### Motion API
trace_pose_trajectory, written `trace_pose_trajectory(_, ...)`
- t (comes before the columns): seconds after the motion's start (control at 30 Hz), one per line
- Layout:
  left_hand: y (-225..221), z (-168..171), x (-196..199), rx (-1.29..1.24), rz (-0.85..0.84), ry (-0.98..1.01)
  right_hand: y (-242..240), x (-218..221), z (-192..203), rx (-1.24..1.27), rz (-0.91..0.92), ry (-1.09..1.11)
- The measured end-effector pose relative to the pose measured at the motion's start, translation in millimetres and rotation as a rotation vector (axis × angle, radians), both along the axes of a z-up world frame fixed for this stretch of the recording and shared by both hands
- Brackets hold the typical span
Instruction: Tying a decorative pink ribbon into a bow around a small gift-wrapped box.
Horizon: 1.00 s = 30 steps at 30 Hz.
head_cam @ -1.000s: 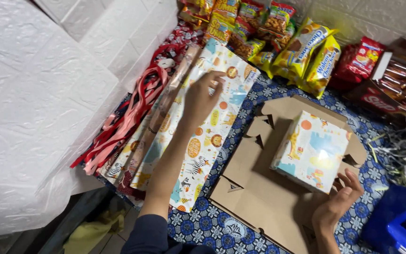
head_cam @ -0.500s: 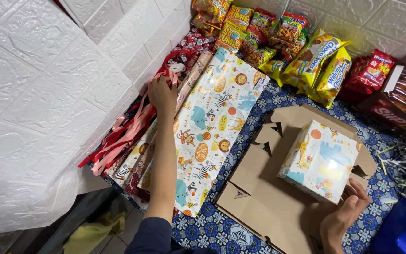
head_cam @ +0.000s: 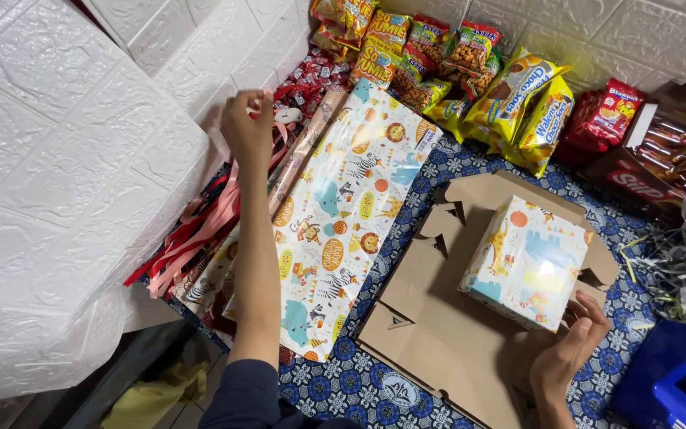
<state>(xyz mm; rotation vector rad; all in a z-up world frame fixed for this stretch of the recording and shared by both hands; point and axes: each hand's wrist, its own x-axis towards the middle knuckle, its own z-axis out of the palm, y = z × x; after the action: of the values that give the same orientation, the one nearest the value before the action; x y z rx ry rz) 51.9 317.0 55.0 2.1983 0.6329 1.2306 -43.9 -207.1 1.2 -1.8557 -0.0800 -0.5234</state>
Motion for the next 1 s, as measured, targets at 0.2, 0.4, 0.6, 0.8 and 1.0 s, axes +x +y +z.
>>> trace_pose_trajectory(0.2,33.2,100.1,25.1,0.039,-0.230,-0.212,-0.5,-0.4,1.1,0.033,-0.007,0.031)
trace_pose_trajectory(0.4,-36.7,181.7,-6.3,-0.093,-0.673,-0.122,0.0,1.1,4.8,0.072,-0.017,-0.011)
trace_pose_trajectory(0.6,-153.6,227.3,-42.9,-0.243,-1.252,-0.007,-3.6,-3.9,52.5,0.035,0.014,-0.248)
trace_pose_trajectory(0.8,-256.0,163.4,-65.8,-0.305,-1.678,0.495,20.9,-17.8,161.6,-0.128,0.375,-0.161)
trace_pose_trajectory(1.0,-283.4,164.3,-74.9,-0.464,-1.805,0.433,22.7,4.2,163.8,0.112,0.738,0.110)
